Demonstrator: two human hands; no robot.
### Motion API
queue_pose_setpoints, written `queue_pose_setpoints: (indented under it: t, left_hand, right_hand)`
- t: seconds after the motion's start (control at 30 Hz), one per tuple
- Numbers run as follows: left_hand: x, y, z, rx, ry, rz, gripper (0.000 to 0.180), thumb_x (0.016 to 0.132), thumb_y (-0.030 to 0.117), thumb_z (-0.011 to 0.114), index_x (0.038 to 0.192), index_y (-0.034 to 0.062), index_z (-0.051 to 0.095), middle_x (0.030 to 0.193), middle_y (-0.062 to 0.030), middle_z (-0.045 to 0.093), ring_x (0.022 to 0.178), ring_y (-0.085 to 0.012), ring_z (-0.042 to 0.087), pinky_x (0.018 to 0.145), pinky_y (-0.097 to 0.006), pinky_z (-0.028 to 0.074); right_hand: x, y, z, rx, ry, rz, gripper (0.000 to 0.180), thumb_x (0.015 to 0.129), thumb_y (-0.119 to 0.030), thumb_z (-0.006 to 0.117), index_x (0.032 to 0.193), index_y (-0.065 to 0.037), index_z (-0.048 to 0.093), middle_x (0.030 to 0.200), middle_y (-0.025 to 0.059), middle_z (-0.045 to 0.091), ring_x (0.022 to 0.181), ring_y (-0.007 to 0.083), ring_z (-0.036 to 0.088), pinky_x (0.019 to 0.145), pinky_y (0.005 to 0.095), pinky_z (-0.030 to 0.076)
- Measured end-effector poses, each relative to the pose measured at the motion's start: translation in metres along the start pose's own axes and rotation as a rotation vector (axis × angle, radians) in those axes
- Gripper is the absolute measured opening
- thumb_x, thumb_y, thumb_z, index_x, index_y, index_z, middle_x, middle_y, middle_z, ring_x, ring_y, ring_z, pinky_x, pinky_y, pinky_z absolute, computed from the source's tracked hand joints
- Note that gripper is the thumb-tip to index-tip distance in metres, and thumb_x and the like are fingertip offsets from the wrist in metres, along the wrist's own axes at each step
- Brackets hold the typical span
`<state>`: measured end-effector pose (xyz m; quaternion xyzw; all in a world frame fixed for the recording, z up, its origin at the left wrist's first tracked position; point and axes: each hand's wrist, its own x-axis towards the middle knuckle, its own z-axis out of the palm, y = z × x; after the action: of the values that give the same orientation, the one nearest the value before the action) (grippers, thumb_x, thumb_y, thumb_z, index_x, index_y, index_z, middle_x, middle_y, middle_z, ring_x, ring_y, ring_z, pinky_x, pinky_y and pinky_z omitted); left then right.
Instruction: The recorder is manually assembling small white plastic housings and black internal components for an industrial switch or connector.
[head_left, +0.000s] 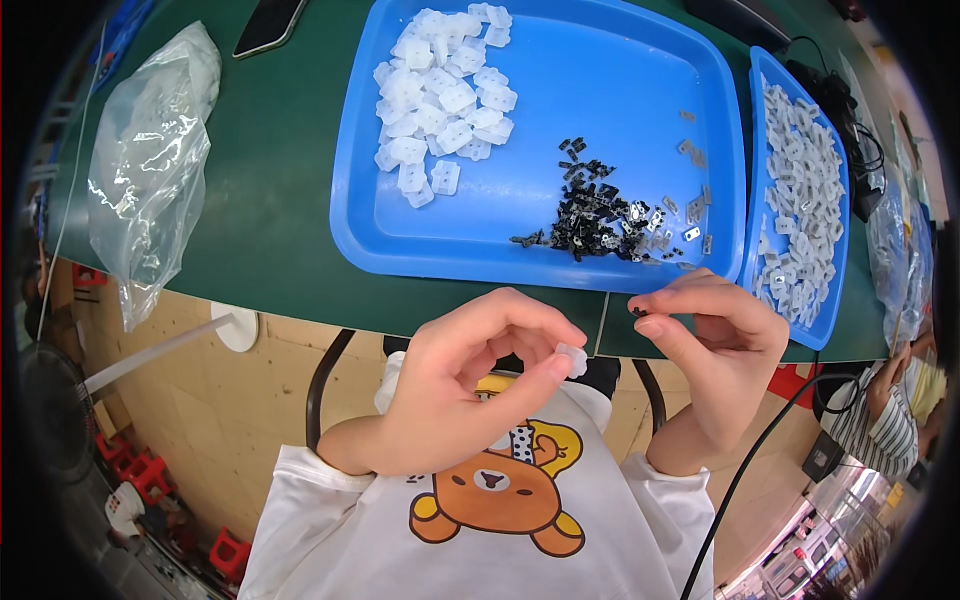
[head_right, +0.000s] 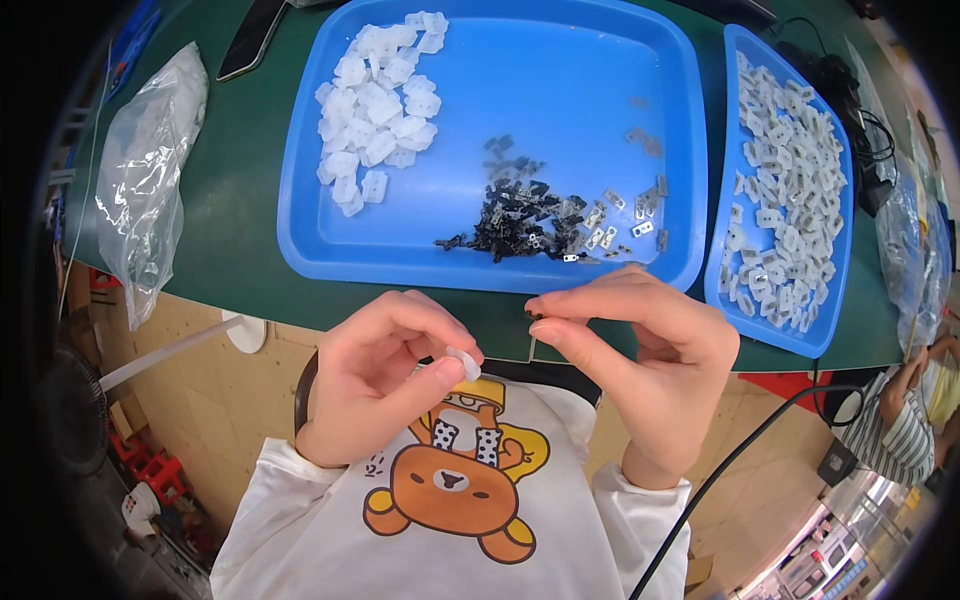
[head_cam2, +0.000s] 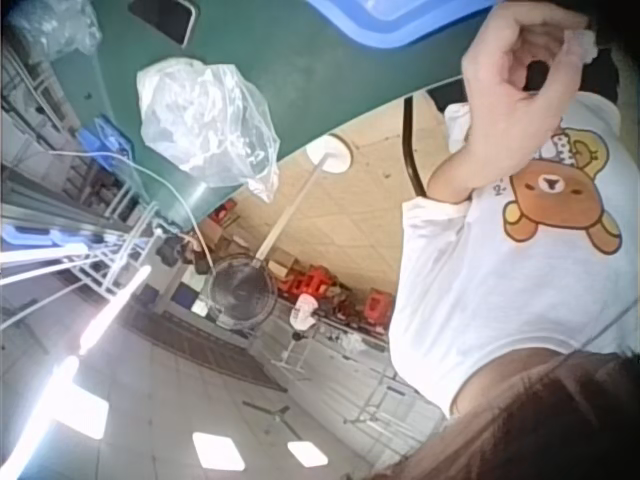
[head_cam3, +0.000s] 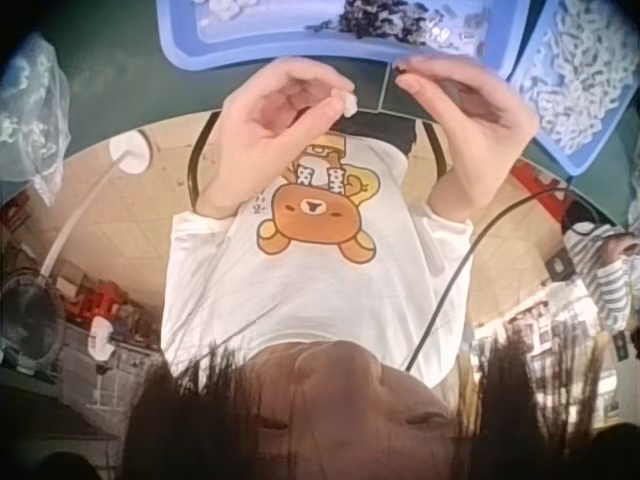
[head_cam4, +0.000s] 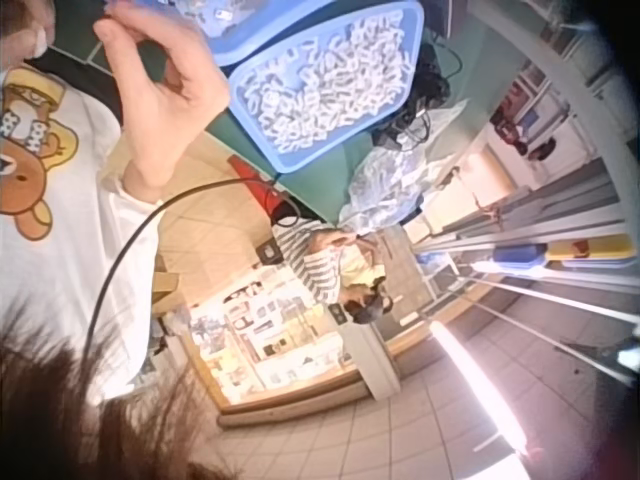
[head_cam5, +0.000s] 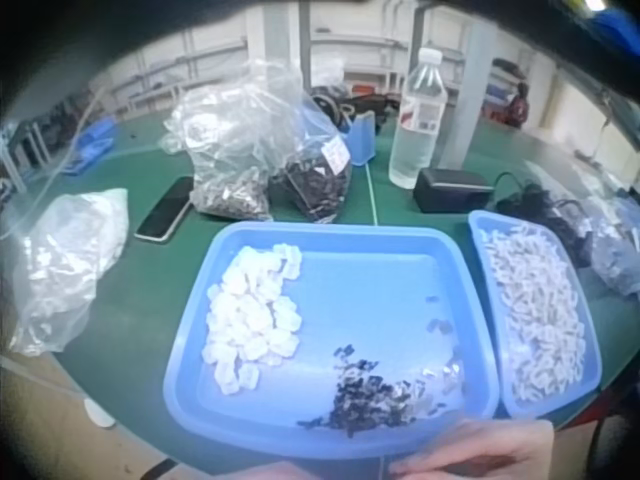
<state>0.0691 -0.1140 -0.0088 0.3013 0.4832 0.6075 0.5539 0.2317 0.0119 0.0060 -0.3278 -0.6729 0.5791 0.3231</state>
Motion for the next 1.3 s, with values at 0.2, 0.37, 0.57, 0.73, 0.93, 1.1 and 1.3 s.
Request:
queue_pose_setpoints:
  t: [0.2, 0.37, 0.57, 0.73, 0.93, 1.1, 1.3]
  left_hand:
    - [0.004, 0.006, 0.001, -0.053, 0.082, -0.034, 0.02, 0.089, -0.005, 0.058, 0.109, -0.0044, 0.06, 0.099, -0.0118, 0.062, 0.085, -0.0156, 0.063, 0.075, -0.029, 0.053]
    - [0.009, 0.009, 0.003, -0.015, 0.111, -0.016, 0.022, 0.092, -0.003, 0.055, 0.113, -0.0061, 0.06, 0.098, -0.0125, 0.064, 0.085, -0.0181, 0.065, 0.075, -0.03, 0.055]
    - [0.011, 0.001, 0.006, -0.16, 0.124, -0.021, 0.018, 0.094, -0.001, 0.054, 0.111, -0.0069, 0.058, 0.097, -0.0159, 0.065, 0.085, -0.0215, 0.068, 0.075, -0.032, 0.058]
    - [0.013, -0.004, 0.009, -0.165, 0.157, -0.002, 0.014, 0.094, -0.001, 0.054, 0.107, -0.006, 0.057, 0.098, -0.0174, 0.065, 0.083, -0.0218, 0.069, 0.073, -0.032, 0.059]
    - [0.011, -0.017, 0.004, 0.037, 0.252, 0.165, 0.013, 0.094, -0.002, 0.053, 0.106, -0.0058, 0.055, 0.093, -0.0167, 0.064, 0.078, -0.0216, 0.068, 0.064, -0.032, 0.059]
    - [0.009, -0.027, -0.004, -0.054, 0.206, 0.306, 0.019, 0.092, -0.007, 0.053, 0.111, -0.0087, 0.057, 0.096, -0.015, 0.064, 0.081, -0.0185, 0.068, 0.068, -0.029, 0.059]
    - [0.011, -0.02, -0.015, -0.098, 0.105, 0.247, 0.018, 0.093, -0.005, 0.052, 0.109, -0.0081, 0.06, 0.096, -0.0144, 0.061, 0.078, -0.0187, 0.067, 0.065, -0.028, 0.058]
  right_hand:
    - [-0.006, 0.0, 0.003, 0.015, -0.017, 0.04, 0.015, 0.073, 0.01, 0.073, 0.087, 0.007, 0.069, 0.087, 0.0162, 0.07, 0.082, 0.0215, 0.066, 0.073, 0.0309, 0.051]
    - [-0.01, 0.005, 0.007, 0.042, 0.008, 0.075, 0.014, 0.078, 0.011, 0.069, 0.091, 0.006, 0.066, 0.093, 0.014, 0.065, 0.089, 0.021, 0.062, 0.077, 0.031, 0.049]
    - [-0.01, 0.007, 0.008, -0.013, -0.015, -0.027, 0.015, 0.079, 0.012, 0.067, 0.093, 0.005, 0.065, 0.096, 0.0132, 0.063, 0.088, 0.0202, 0.06, 0.075, 0.0296, 0.049]
    - [-0.01, 0.016, 0.021, -0.082, 0.13, -0.086, 0.019, 0.077, 0.013, 0.068, 0.094, 0.005, 0.064, 0.095, 0.0128, 0.063, 0.079, 0.018, 0.061, 0.068, 0.0266, 0.049]
    - [-0.01, 0.022, 0.023, -0.353, 0.179, -0.286, 0.02, 0.076, 0.014, 0.069, 0.093, 0.003, 0.064, 0.089, 0.0125, 0.064, 0.071, 0.0165, 0.06, 0.063, 0.0252, 0.049]
    - [-0.014, 0.026, 0.02, -0.393, 0.238, -0.321, 0.021, 0.075, 0.014, 0.069, 0.093, 0.004, 0.064, 0.088, 0.0119, 0.065, 0.07, 0.0166, 0.06, 0.061, 0.0251, 0.048]
    - [-0.02, 0.019, 0.014, -0.325, 0.112, -0.252, 0.02, 0.075, 0.014, 0.068, 0.092, 0.004, 0.064, 0.089, 0.0122, 0.065, 0.069, 0.0166, 0.059, 0.06, 0.0254, 0.048]
